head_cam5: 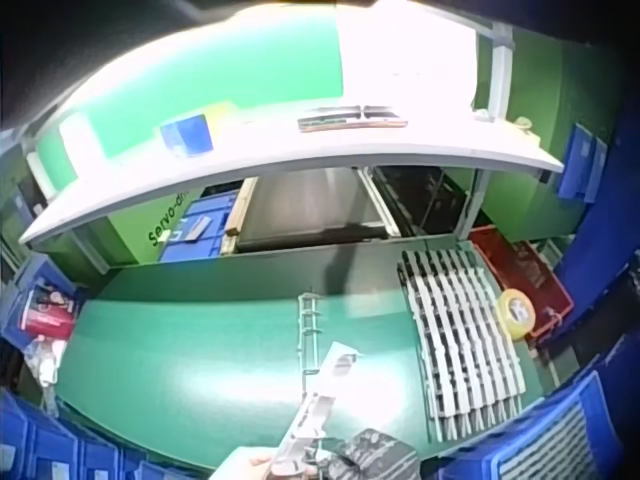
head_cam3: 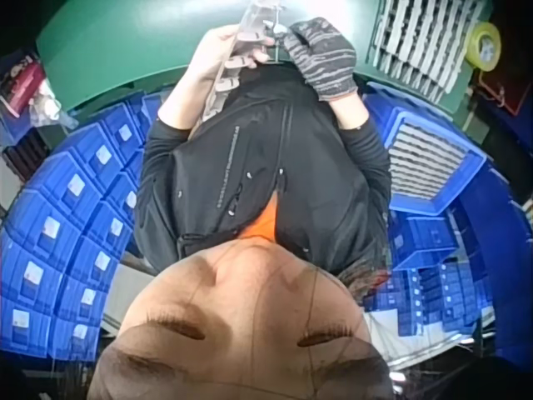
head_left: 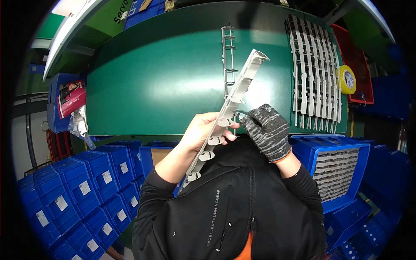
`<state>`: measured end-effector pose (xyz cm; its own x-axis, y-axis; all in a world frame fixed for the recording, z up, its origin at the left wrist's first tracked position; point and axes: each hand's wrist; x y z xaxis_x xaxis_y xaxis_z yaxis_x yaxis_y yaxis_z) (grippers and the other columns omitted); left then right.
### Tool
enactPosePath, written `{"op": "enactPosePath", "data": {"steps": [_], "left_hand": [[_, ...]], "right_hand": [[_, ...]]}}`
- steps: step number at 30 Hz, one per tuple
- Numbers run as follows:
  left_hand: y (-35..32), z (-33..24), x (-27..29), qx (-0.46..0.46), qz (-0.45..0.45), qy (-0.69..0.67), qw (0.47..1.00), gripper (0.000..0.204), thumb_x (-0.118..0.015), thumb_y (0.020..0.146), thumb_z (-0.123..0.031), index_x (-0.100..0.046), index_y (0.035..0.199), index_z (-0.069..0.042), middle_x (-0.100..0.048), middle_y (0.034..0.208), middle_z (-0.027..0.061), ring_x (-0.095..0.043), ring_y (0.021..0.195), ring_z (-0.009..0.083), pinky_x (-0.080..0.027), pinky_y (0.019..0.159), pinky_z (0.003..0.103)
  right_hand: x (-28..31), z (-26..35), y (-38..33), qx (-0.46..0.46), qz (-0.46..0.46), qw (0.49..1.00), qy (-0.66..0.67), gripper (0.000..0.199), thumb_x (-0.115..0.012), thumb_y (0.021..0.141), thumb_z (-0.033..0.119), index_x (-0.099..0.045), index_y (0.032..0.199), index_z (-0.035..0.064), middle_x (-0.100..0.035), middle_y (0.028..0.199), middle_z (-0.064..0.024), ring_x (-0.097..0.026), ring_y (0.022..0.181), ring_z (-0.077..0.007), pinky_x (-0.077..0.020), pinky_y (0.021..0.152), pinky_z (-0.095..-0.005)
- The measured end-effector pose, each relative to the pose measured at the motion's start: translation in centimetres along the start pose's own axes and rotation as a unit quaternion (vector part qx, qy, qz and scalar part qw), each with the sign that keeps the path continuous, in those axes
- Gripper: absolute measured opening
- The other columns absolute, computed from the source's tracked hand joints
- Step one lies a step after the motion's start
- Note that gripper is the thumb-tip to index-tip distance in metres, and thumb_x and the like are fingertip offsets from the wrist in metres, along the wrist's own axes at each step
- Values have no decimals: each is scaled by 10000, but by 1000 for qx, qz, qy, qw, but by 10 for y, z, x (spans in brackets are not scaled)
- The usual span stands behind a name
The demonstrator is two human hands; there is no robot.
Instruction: The person trims plastic parts using a blade, walks to the storage area, and returns to trim more plastic parts before arranging the finished components into a stack on the workbench.
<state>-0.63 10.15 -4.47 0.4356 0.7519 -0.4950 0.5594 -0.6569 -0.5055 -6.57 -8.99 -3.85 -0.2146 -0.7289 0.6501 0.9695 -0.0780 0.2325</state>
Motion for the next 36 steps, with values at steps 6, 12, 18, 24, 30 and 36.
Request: {"op": "enactPosePath", "data": {"steps": [6,12,18,24,30,36], "left_hand": [[0,-1,0,2,-9,-15,1000,284,-580,817,-177,-557,989,48,-626,882,165,-638,647,203,-527,508,258],[1,0,1,8,4,3,1000,351,-575,831,-203,-531,1086,35,-619,924,155,-631,668,173,-518,547,248],[0,-1,-3,-2,-8,-8,1000,276,-594,809,-172,-563,976,46,-628,869,162,-634,618,201,-522,505,263],[2,1,-2,11,-4,-17,1000,273,-591,812,-180,-559,964,44,-622,870,177,-632,617,210,-519,495,268],[5,4,0,9,9,-28,1000,278,-581,820,-184,-547,975,44,-621,872,178,-632,620,205,-522,499,268],[3,0,-7,8,-13,-14,1000,267,-582,817,-177,-556,966,44,-623,870,174,-631,616,201,-524,503,272]], "right_hand": [[12,-11,2,-22,-69,997,18,143,-630,743,168,-623,761,26,-565,674,-127,-546,614,-287,-431,566,-361],[16,-14,5,-95,14,982,160,163,-543,809,168,-612,768,26,-557,655,-126,-546,604,-287,-421,555,-368],[8,-16,16,16,-10,1000,-16,154,-527,822,170,-602,794,38,-571,673,-143,-563,622,-304,-428,557,-386],[6,-15,10,-79,-4,985,150,168,-520,840,145,-625,819,15,-572,624,-72,-532,520,-172,-405,499,-279],[13,-17,9,-191,-29,937,292,179,-526,850,161,-612,822,7,-576,619,-57,-536,534,-128,-403,502,-259],[15,-18,14,-26,-13,999,42,152,-528,830,142,-618,800,23,-565,612,-88,-550,536,-196,-418,514,-293]]}}
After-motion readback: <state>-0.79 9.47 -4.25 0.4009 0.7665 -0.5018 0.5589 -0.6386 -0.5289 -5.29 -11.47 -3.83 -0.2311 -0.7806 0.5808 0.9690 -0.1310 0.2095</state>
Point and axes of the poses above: each hand's wrist, its own y-axis towards the middle knuckle, its own x-axis out of the back of the hand, z = x × y
